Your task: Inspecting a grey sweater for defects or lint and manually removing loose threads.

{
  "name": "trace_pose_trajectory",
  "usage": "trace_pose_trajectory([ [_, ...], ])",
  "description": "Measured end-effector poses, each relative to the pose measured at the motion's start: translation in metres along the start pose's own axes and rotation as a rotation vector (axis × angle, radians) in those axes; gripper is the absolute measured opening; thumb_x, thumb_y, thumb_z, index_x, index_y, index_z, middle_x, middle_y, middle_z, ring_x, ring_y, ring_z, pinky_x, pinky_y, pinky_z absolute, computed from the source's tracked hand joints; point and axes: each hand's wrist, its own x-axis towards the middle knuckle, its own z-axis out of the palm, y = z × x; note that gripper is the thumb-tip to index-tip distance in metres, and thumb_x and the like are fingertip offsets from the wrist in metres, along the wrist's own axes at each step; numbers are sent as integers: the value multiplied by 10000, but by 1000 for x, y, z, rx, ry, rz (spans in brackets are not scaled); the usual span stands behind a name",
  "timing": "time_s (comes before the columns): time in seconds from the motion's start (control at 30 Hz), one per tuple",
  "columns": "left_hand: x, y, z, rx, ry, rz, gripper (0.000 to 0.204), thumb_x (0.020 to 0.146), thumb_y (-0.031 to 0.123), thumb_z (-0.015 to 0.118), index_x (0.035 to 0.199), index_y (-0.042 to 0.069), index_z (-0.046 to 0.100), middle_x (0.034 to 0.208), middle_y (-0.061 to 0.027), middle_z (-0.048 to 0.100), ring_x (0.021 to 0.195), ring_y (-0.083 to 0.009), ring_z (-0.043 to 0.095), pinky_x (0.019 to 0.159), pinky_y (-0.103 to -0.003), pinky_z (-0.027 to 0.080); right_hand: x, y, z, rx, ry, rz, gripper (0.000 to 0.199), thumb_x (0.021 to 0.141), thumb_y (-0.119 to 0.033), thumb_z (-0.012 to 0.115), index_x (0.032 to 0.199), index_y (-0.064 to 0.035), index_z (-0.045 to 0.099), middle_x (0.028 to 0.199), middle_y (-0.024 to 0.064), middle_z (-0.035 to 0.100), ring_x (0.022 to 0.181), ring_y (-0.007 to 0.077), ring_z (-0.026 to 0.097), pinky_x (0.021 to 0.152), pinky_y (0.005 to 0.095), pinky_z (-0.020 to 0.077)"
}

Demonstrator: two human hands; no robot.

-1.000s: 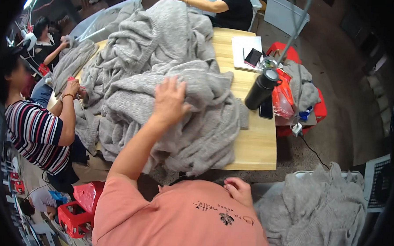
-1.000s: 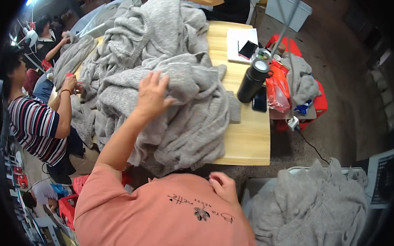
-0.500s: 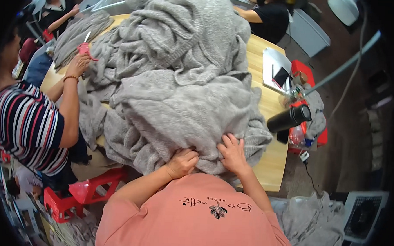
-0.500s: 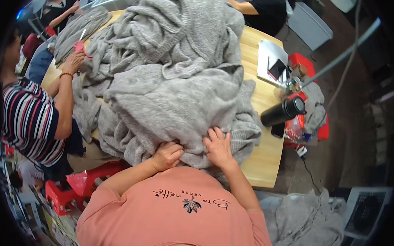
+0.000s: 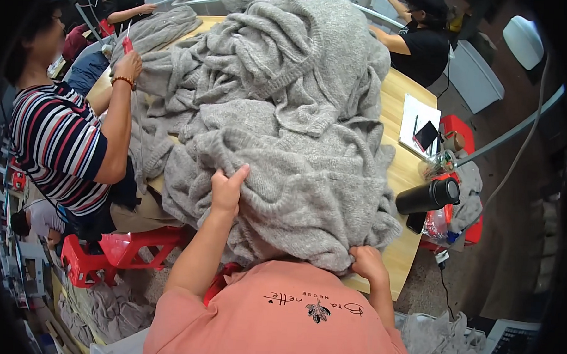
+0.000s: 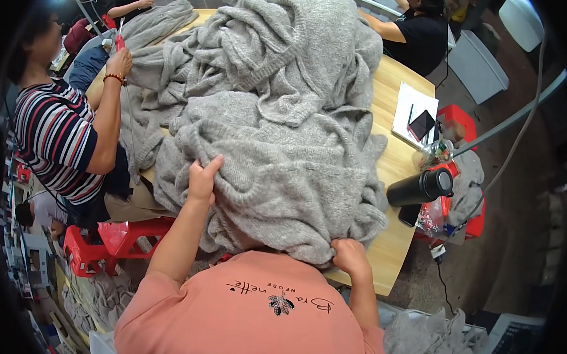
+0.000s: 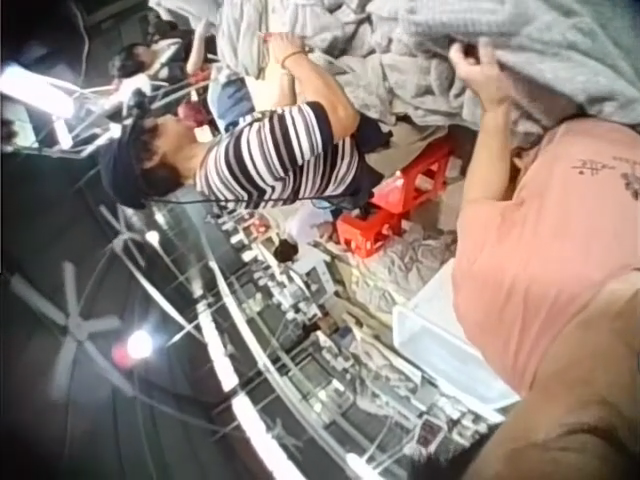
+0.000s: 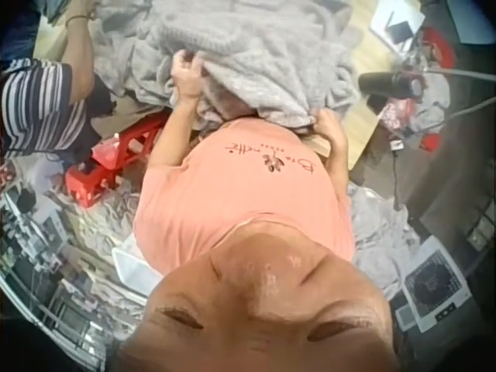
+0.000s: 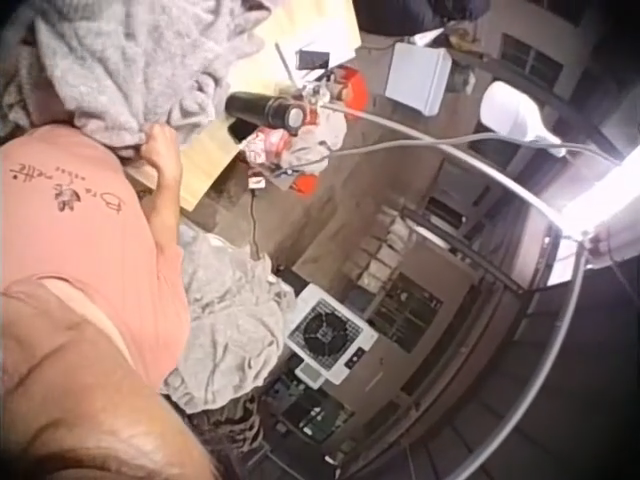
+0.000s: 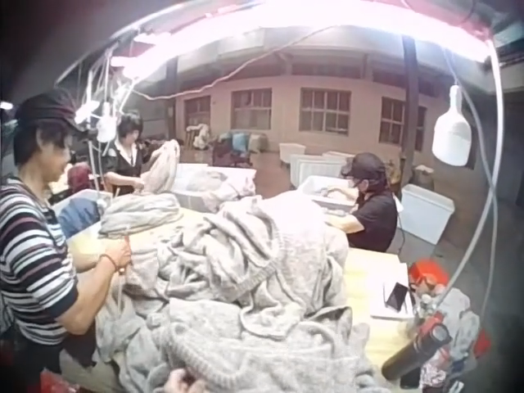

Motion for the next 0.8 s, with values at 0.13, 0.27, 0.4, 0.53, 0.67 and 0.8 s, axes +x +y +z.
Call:
trace_pose_trajectory([
  [0.13,-8,30,31,-91,-79,-36,282,746,-16,552,1024,-54,525,982,-138,591,876,-212,582,707,-336,494,-7,-14,-16,-111,-68,-88,293,587,-80,606,870,-7,583,829,184,596,790,351,575,671,424,454],
  [0.27,-106,91,96,230,-1286,393,136,677,145,622,757,36,608,633,-113,589,510,-213,516,458,-350,427,-27,-37,-61,494,507,-367,458,604,-68,665,1047,-16,558,970,151,563,854,280,560,774,341,449],
  [0.4,-167,107,132,332,-2112,459,320,637,217,657,608,-89,566,586,-257,532,586,-423,536,528,-448,427,-7,-65,-92,396,985,-357,492,598,-113,702,1069,-74,564,1163,142,487,1029,291,496,849,374,411],
  [0.53,-160,113,124,397,-2043,495,352,638,233,682,585,-88,546,575,-241,532,602,-407,548,536,-438,429,15,-72,-50,-254,611,-699,340,706,-105,581,1046,-122,562,1267,136,400,1140,291,413,959,467,285],
  [0.67,-152,112,109,551,-2050,442,378,649,261,677,580,-85,542,567,-234,532,584,-402,542,530,-434,426,32,-59,-14,-415,395,-535,210,772,-118,477,962,-128,565,1187,125,446,1121,288,427,941,498,278],
  [0.8,-151,103,91,481,-1904,484,541,733,364,625,423,-42,448,413,-197,413,424,-390,449,422,-418,368,35,-55,-10,-190,351,-239,157,759,-120,470,880,-119,570,1019,107,499,954,278,516,761,465,387],
])
